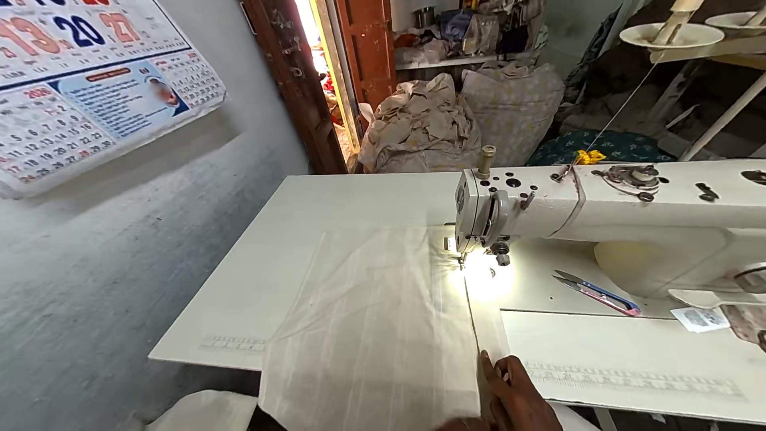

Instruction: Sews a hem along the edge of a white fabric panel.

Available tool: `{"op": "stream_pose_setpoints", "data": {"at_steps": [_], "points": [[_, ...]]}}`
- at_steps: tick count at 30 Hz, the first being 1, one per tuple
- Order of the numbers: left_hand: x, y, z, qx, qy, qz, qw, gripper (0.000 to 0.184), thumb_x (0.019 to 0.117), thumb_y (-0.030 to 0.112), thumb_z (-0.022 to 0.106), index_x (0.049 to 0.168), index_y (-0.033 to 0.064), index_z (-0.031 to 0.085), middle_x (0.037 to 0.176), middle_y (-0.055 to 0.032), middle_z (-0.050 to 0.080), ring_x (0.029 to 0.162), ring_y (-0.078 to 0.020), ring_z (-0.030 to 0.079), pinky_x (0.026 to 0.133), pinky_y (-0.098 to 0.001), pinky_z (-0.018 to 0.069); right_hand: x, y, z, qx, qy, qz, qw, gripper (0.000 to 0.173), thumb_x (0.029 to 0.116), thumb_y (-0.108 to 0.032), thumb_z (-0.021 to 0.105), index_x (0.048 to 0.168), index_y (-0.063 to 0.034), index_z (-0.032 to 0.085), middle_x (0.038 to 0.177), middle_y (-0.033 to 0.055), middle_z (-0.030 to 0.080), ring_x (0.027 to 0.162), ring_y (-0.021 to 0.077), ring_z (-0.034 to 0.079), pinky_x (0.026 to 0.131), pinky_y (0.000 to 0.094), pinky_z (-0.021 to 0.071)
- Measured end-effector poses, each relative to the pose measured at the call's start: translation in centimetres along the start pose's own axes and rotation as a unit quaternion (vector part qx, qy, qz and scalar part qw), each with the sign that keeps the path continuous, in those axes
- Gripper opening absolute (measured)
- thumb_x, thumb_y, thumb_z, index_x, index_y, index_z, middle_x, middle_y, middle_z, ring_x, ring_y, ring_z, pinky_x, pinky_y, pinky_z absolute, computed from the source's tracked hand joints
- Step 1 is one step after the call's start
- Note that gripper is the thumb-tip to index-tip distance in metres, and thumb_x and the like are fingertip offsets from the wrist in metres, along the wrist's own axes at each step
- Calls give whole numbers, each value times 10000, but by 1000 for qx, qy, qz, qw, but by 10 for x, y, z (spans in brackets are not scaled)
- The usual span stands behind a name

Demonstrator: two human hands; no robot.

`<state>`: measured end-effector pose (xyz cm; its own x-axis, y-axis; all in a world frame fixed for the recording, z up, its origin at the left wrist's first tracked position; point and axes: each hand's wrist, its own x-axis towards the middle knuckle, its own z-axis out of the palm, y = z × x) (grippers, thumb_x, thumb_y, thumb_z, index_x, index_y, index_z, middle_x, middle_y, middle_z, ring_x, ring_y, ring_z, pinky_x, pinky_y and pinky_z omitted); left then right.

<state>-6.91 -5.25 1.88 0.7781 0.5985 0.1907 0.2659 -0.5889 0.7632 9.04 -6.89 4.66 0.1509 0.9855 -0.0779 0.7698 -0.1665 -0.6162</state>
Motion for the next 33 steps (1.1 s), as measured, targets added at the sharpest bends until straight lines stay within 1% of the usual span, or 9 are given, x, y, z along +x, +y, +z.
{"op": "stream_pose_setpoints", "data": {"at_steps": [1,4,9,15,16,18,20,25,33], "points": [[3,-9,-6,67,61,19,996,310,1018,241,579,1051,-3,766,1145,-162,744,1156,-280,694,1041,-435,526,2,4,-3,3,-17,-5,1000,461,953,-17,554,1408,50,579,1151,245,597,872,318,668,740,415,589],[18,-64,-13,246,128,128,952,295,1016,355,615,1201,153,724,1271,-41,710,1280,-210,622,1116,-375,474,12,17,-6,25,-51,-23,998,428,957,-70,573,1373,9,633,1122,239,616,913,319,659,783,413,577],[27,-76,-3,230,192,220,928,136,984,101,611,973,138,742,1014,1,759,1019,-126,709,957,-245,539,13,21,-8,51,-67,-18,996,346,980,-151,595,1277,-23,716,1059,223,664,923,318,664,810,428,561],[25,-59,-6,194,134,157,959,142,1014,101,594,973,92,730,1249,-18,733,1274,-153,635,1125,-319,471,27,33,-25,40,-70,-16,997,298,975,-306,638,896,-50,769,801,112,724,755,269,704,694,501,558],[25,-59,-6,190,135,157,960,144,1016,107,596,963,87,729,1237,-16,740,1258,-139,645,1119,-306,476,40,38,-21,23,-36,-14,999,286,969,-312,635,922,-54,749,807,108,712,758,272,697,693,501,556],[24,-58,-6,178,130,144,965,158,1023,122,595,988,77,743,1249,-18,738,1241,-122,655,1109,-288,481,70,43,-8,-29,39,-47,998,307,985,-244,589,1205,-63,702,1031,147,699,943,325,689,829,518,570],[24,-53,-8,175,131,119,969,177,1031,112,577,1087,67,739,1236,-16,745,1225,-110,664,1107,-280,478,99,43,6,-97,115,-89,985,417,976,-181,535,1369,-110,656,1144,151,671,993,342,657,818,508,542],[35,-57,-24,162,111,78,977,267,1038,55,525,1250,65,687,1276,-8,728,1289,-126,625,1172,-384,426,127,45,13,-131,180,-129,966,437,937,-74,566,1355,-153,668,1232,138,640,1034,361,631,776,513,521],[77,-88,-58,157,-40,60,985,261,1096,209,413,1228,126,622,1546,49,516,1503,-156,378,1251,-605,180,99,46,9,-68,148,-83,983,391,914,36,540,1226,-114,722,1187,157,658,1063,370,638,852,508,557]]}}
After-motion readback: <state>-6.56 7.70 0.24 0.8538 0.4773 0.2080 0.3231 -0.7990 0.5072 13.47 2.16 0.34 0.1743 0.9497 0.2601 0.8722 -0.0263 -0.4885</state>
